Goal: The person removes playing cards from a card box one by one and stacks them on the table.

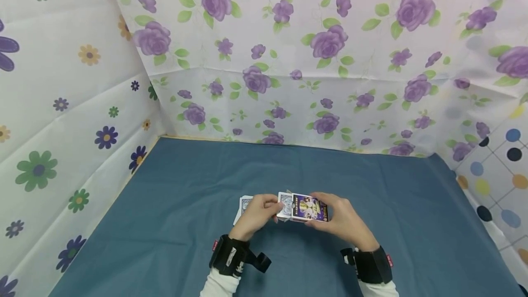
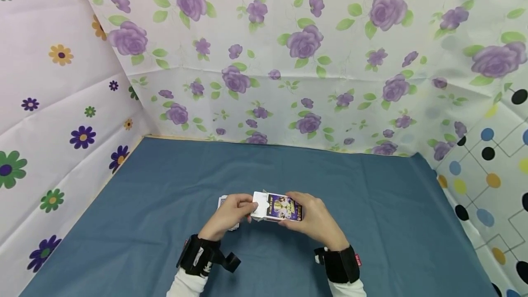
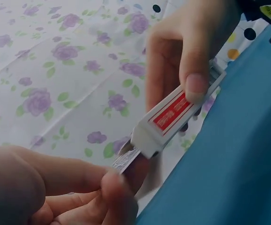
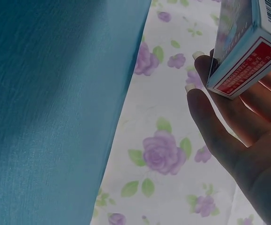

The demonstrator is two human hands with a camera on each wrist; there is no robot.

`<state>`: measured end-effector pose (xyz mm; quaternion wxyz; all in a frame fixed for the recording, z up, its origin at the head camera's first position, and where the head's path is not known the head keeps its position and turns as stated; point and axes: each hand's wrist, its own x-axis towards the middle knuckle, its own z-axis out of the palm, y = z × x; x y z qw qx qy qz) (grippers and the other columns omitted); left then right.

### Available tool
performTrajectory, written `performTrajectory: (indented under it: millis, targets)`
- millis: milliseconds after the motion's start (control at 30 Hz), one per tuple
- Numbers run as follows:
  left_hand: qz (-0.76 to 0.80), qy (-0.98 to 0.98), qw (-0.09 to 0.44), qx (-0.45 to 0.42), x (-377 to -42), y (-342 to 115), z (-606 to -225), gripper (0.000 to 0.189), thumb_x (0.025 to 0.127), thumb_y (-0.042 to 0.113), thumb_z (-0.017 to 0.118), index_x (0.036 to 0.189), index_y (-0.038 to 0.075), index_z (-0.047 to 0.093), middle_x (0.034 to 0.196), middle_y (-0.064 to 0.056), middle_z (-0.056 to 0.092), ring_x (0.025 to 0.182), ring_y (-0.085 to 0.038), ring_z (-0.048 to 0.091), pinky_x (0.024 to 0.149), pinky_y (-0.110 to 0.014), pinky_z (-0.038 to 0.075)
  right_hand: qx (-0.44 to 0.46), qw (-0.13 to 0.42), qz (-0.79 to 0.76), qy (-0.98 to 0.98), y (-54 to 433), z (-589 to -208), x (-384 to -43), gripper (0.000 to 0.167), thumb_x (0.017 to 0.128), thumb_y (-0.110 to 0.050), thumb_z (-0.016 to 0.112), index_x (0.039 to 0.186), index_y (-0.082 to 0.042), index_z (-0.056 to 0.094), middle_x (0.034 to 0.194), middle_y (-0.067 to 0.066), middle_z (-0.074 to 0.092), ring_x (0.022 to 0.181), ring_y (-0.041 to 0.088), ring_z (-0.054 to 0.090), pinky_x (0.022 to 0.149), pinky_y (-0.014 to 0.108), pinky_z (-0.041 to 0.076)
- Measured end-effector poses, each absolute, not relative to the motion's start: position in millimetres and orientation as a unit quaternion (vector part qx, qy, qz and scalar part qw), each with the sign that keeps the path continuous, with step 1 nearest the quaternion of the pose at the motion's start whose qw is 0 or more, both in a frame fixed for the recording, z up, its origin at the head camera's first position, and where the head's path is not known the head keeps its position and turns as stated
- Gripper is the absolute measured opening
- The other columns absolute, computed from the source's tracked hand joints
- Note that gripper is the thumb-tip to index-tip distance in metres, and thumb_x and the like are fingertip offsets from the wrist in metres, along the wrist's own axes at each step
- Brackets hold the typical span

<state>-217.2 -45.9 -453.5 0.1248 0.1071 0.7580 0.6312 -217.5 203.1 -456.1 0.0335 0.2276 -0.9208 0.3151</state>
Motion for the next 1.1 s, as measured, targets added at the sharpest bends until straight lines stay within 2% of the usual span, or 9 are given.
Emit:
performTrajectory:
  millis: [100, 233, 367, 433, 500, 667, 833, 933, 1100]
  targets:
    - [0.636, 0.754, 0.131, 0.105, -219, -51, -454, 0.032, 0.099, 0.013, 0.052, 0.124, -0.007, 0.057, 0.073, -0.025, 0.067, 0.06, -0.015, 0.058, 0.05, -0.024, 0.031, 0.222, 0.035, 0.311, -0.923, 204, -456, -218, 0.069, 0.076, -0.04, 0.081, 0.132, -0.007, 0.058, 0.128, 0.014, 0.063, 0.111, 0.028, 0.063, 0.082, 0.043, 0.053]
    - [0.641, 0.749, 0.133, 0.097, -222, -61, -452, 0.036, 0.099, 0.011, 0.05, 0.129, -0.008, 0.052, 0.076, -0.021, 0.069, 0.062, -0.012, 0.06, 0.049, -0.022, 0.033, 0.218, 0.039, 0.311, -0.924, 204, -455, -218, 0.07, 0.075, -0.038, 0.083, 0.132, -0.006, 0.058, 0.129, 0.015, 0.062, 0.113, 0.029, 0.062, 0.084, 0.045, 0.052]
    - [0.651, 0.742, 0.132, 0.087, -223, -73, -450, 0.042, 0.098, 0.008, 0.053, 0.136, -0.008, 0.046, 0.092, -0.026, 0.068, 0.071, -0.013, 0.063, 0.065, -0.028, 0.049, 0.215, 0.039, 0.313, -0.924, 206, -455, -219, 0.07, 0.075, -0.036, 0.083, 0.133, -0.005, 0.058, 0.129, 0.015, 0.062, 0.112, 0.029, 0.062, 0.084, 0.044, 0.052]
    - [0.659, 0.737, 0.129, 0.079, -224, -78, -450, 0.046, 0.097, 0.004, 0.054, 0.14, -0.007, 0.042, 0.099, -0.031, 0.066, 0.076, -0.016, 0.064, 0.078, -0.035, 0.051, 0.215, 0.039, 0.315, -0.924, 207, -455, -219, 0.07, 0.075, -0.035, 0.083, 0.133, -0.004, 0.057, 0.129, 0.015, 0.062, 0.111, 0.028, 0.062, 0.083, 0.044, 0.051]
    - [0.664, 0.736, 0.118, 0.057, -225, -82, -450, 0.048, 0.096, 0.003, 0.055, 0.141, -0.003, 0.041, 0.097, -0.029, 0.066, 0.077, -0.018, 0.064, 0.08, -0.038, 0.051, 0.217, 0.04, 0.318, -0.922, 208, -455, -219, 0.07, 0.075, -0.034, 0.083, 0.133, -0.004, 0.057, 0.129, 0.016, 0.062, 0.111, 0.029, 0.062, 0.083, 0.045, 0.052]
    - [0.68, 0.731, 0.066, -0.007, -227, -88, -450, 0.045, 0.094, 0.005, 0.059, 0.138, 0.002, 0.047, 0.082, -0.016, 0.068, 0.071, -0.018, 0.063, 0.073, -0.034, 0.05, 0.221, 0.046, 0.317, -0.921, 208, -456, -219, 0.069, 0.075, -0.033, 0.083, 0.132, -0.004, 0.058, 0.128, 0.016, 0.062, 0.112, 0.031, 0.062, 0.085, 0.046, 0.052]
    - [0.683, 0.728, 0.014, -0.047, -231, -96, -456, 0.033, 0.094, 0.012, 0.063, 0.126, 0.004, 0.061, 0.073, -0.004, 0.066, 0.066, -0.016, 0.059, 0.066, -0.028, 0.048, 0.216, 0.048, 0.313, -0.923, 207, -458, -219, 0.068, 0.075, -0.037, 0.083, 0.131, -0.006, 0.059, 0.127, 0.014, 0.064, 0.111, 0.029, 0.063, 0.084, 0.045, 0.052]
    - [0.675, 0.736, -0.015, -0.06, -233, -100, -462, 0.029, 0.093, 0.013, 0.064, 0.12, 0.004, 0.067, 0.073, -0.003, 0.065, 0.065, -0.016, 0.056, 0.065, -0.028, 0.046, 0.215, 0.044, 0.315, -0.923, 207, -458, -219, 0.068, 0.075, -0.038, 0.082, 0.131, -0.005, 0.059, 0.127, 0.014, 0.064, 0.111, 0.029, 0.063, 0.084, 0.046, 0.052]
    - [0.638, 0.766, -0.052, -0.068, -234, -109, -476, 0.029, 0.093, 0.01, 0.064, 0.12, 0.0, 0.067, 0.077, -0.01, 0.064, 0.067, -0.02, 0.053, 0.064, -0.031, 0.044, 0.216, 0.036, 0.313, -0.924, 207, -457, -219, 0.068, 0.076, -0.038, 0.082, 0.131, -0.005, 0.059, 0.128, 0.015, 0.063, 0.114, 0.031, 0.062, 0.088, 0.048, 0.051]
